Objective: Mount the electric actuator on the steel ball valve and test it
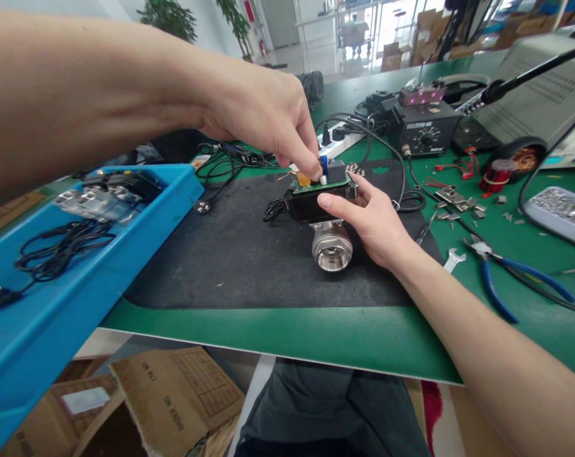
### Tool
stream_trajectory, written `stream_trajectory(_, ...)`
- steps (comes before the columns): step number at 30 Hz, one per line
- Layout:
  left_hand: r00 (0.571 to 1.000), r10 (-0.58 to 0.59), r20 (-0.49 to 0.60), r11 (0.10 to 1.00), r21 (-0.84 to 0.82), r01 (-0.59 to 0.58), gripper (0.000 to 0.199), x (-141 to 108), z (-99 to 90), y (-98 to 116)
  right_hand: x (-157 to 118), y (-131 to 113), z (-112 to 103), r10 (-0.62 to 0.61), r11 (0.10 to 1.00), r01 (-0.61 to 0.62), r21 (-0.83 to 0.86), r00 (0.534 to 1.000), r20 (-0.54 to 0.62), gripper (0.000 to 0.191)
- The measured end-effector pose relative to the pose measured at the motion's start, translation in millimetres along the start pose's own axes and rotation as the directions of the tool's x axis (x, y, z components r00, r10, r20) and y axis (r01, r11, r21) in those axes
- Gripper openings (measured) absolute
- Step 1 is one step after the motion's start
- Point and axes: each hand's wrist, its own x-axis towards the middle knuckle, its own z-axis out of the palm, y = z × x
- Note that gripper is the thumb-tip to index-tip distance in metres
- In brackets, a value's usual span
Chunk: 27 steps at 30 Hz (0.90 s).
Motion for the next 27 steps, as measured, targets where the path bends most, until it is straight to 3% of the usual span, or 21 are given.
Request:
stream_trajectory(13,0.999,0.024,-0.023,1.000,0.020,-0.024,0.041,-1.0,0.5,-0.7,0.3,1.0,-0.3,-0.001,1.000,0.001,0.008,1.000,0.005,0.059)
stream_trajectory(27,0.997,0.057,-0.052,0.998,0.018,-0.056,0.052,1.2,1.9,-5.0,0.3,0.1,0.4,0.008,1.000,-0.008,0.011,1.000,-0.006,0.062)
